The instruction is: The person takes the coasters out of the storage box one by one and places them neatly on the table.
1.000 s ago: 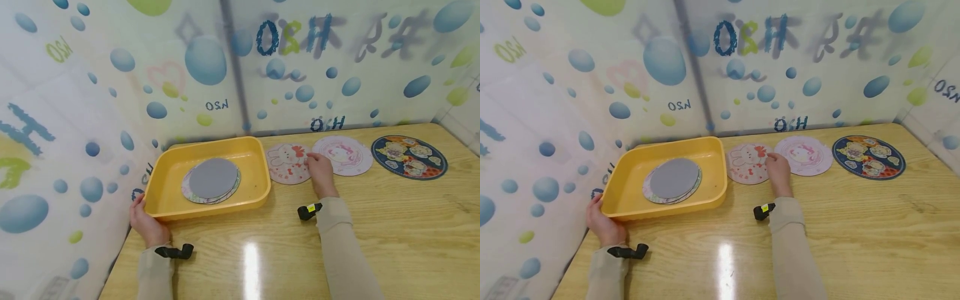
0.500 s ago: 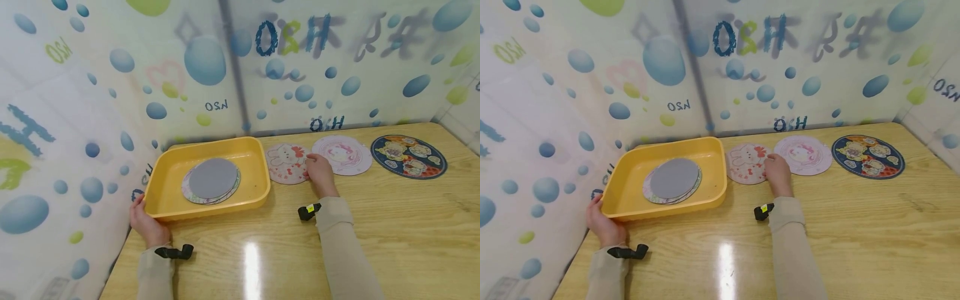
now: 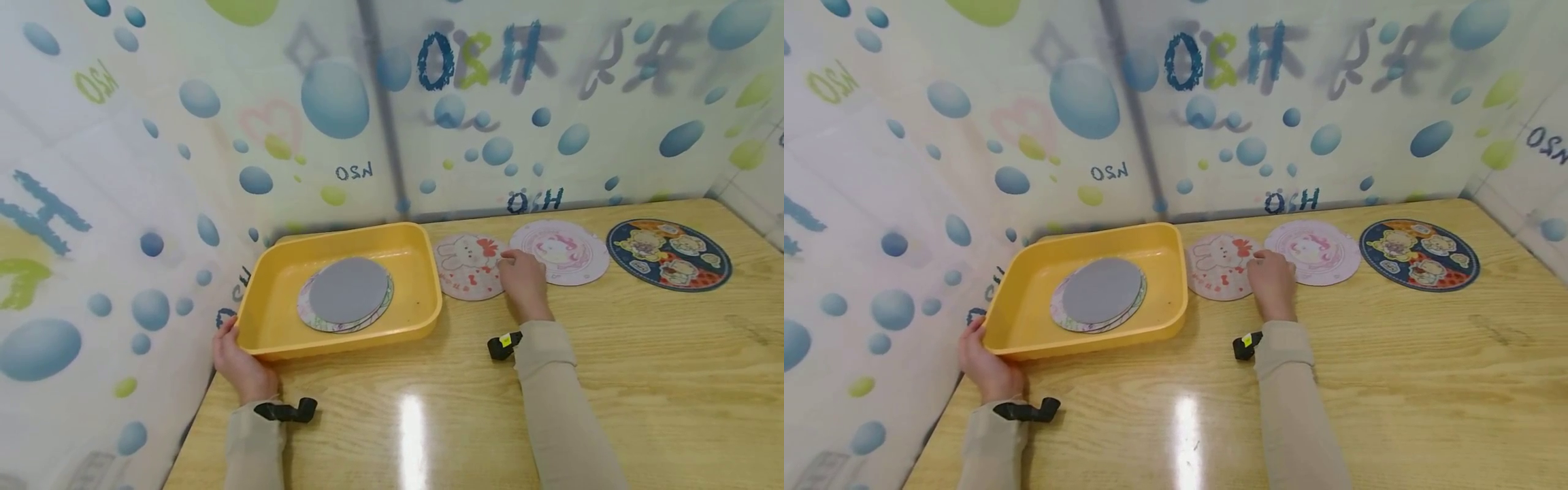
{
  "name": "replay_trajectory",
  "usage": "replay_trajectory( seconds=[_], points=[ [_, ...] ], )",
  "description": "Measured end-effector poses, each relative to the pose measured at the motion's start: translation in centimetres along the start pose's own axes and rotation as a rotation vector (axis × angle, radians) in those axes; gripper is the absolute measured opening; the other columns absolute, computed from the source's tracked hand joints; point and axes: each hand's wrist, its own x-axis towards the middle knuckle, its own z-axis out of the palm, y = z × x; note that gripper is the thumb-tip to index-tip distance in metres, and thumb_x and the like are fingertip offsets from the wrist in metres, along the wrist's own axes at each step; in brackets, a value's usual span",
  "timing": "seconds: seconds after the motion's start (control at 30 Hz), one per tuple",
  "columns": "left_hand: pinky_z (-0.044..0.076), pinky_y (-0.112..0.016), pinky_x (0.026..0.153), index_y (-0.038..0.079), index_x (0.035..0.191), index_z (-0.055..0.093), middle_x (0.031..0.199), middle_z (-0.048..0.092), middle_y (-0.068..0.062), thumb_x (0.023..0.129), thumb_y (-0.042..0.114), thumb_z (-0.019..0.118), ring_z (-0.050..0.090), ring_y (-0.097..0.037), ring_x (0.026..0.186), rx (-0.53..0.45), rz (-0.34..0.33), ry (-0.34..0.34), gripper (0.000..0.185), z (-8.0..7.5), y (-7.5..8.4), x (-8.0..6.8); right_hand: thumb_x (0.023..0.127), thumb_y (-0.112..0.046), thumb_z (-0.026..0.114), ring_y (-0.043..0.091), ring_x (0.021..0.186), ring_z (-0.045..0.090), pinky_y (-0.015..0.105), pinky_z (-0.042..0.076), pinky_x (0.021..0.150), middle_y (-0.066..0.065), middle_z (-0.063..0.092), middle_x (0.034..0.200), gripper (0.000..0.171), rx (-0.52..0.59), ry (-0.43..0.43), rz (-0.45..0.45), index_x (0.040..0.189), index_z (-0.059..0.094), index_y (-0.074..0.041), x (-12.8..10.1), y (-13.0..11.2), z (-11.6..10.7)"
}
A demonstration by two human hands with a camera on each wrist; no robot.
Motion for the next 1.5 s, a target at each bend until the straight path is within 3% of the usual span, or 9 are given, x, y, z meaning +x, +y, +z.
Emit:
replay_trajectory(
  seconds=[0.2, 0.5, 0.8, 1.13, 1.5],
  points=[
    [0.041, -0.034, 0.092, 0.004, 0.117, 0.054, 0.125, 0.045, -0.006, 0.090, 0.017, 0.046, 0.047, -0.025, 0.111, 0.016, -0.005, 0.002, 0.030, -0.02, 0.01, -0.09, 0.092, -0.028, 0.035, 0.031, 0.121, 0.034, 0.049, 0.029, 0.098, 0.013, 0.038, 0.135, 0.045, 0.099, -0.053, -0.014, 0.133, 0.039, -0.011, -0.09, -0.06, 0.09],
    [0.041, -0.033, 0.092, 0.005, 0.118, 0.053, 0.129, 0.043, -0.006, 0.091, 0.016, 0.045, 0.047, -0.024, 0.112, 0.014, -0.013, -0.008, 0.030, 0.04, -0.07, -0.09, 0.093, -0.028, 0.035, 0.032, 0.125, 0.029, 0.050, 0.025, 0.100, 0.014, 0.030, 0.140, 0.048, 0.143, -0.040, -0.026, 0.138, 0.031, -0.010, -0.09, -0.16, -0.08],
    [0.041, -0.034, 0.092, 0.004, 0.118, 0.053, 0.127, 0.044, -0.006, 0.091, 0.016, 0.045, 0.047, -0.025, 0.112, 0.003, -0.010, -0.020, 0.030, 0.23, 0.08, -0.13, 0.093, -0.029, 0.033, 0.034, 0.127, 0.025, 0.051, 0.023, 0.101, 0.016, 0.027, 0.141, 0.052, 0.078, -0.070, -0.004, 0.140, 0.025, -0.009, 0.12, -0.33, -0.12],
    [0.041, -0.034, 0.092, 0.004, 0.118, 0.053, 0.129, 0.042, -0.007, 0.091, 0.016, 0.044, 0.047, -0.025, 0.112, 0.003, -0.006, -0.021, 0.031, -0.03, -0.06, -0.19, 0.093, -0.029, 0.033, 0.032, 0.129, 0.022, 0.050, 0.022, 0.102, 0.013, 0.021, 0.144, 0.055, 0.138, -0.081, 0.042, 0.142, 0.017, -0.010, -0.24, -0.65, 0.28],
    [0.041, -0.034, 0.093, 0.005, 0.118, 0.052, 0.130, 0.041, -0.007, 0.091, 0.016, 0.044, 0.046, -0.024, 0.112, 0.017, 0.000, -0.019, 0.031, -0.04, 0.04, -0.13, 0.093, -0.029, 0.035, 0.033, 0.130, 0.018, 0.050, 0.017, 0.104, 0.015, 0.016, 0.145, 0.059, 0.133, -0.090, 0.019, 0.143, 0.011, -0.009, -0.17, -0.83, 0.72]
  ],
)
